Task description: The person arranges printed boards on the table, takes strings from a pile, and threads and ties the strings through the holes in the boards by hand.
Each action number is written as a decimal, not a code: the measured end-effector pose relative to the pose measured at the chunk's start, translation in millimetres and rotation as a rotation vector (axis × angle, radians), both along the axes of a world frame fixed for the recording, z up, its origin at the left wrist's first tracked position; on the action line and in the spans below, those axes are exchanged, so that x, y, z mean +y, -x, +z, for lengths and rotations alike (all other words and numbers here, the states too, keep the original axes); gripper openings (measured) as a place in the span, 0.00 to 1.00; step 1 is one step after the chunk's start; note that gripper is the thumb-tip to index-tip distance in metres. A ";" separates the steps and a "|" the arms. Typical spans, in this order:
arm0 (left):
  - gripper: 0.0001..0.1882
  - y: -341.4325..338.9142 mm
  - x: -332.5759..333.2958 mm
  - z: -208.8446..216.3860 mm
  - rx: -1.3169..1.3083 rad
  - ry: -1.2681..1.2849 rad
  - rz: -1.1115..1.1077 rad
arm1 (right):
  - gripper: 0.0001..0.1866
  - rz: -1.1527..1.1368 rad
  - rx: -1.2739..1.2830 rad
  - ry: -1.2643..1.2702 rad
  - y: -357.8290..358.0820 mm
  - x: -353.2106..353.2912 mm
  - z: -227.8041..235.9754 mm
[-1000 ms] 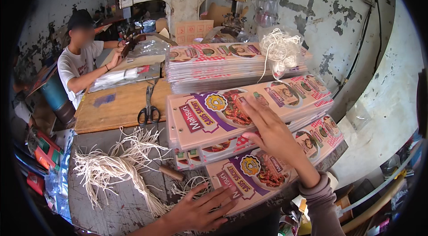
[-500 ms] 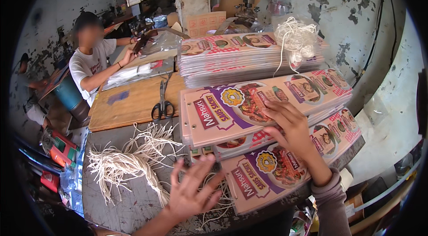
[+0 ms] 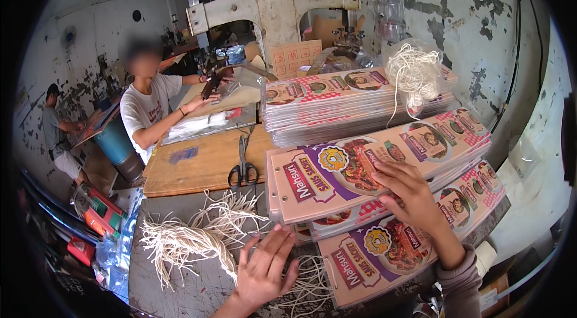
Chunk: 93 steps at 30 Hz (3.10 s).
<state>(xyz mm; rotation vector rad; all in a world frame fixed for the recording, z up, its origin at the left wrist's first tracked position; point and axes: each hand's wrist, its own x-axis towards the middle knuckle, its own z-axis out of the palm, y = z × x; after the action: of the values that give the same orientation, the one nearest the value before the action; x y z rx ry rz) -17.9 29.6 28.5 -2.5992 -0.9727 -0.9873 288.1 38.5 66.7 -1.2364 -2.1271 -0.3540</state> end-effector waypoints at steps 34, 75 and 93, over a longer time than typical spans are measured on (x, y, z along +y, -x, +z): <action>0.26 -6.1 6.7 -12.6 0.042 0.010 0.011 | 0.19 -0.027 0.027 -0.219 9.3 12.5 -1.2; 0.17 0.2 9.3 -28.5 0.089 0.067 -0.005 | 0.26 -0.144 -0.294 -0.107 13.9 -10.1 -1.9; 0.16 -1.7 10.7 -25.7 0.095 0.070 -0.014 | 0.27 -0.141 -0.295 -0.121 12.2 -8.3 -2.9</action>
<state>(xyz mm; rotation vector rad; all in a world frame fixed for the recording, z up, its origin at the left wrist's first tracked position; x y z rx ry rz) -16.2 40.3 2.8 -2.6857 -0.9834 -0.8384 275.9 30.2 63.8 -1.3339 -2.2264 -0.7569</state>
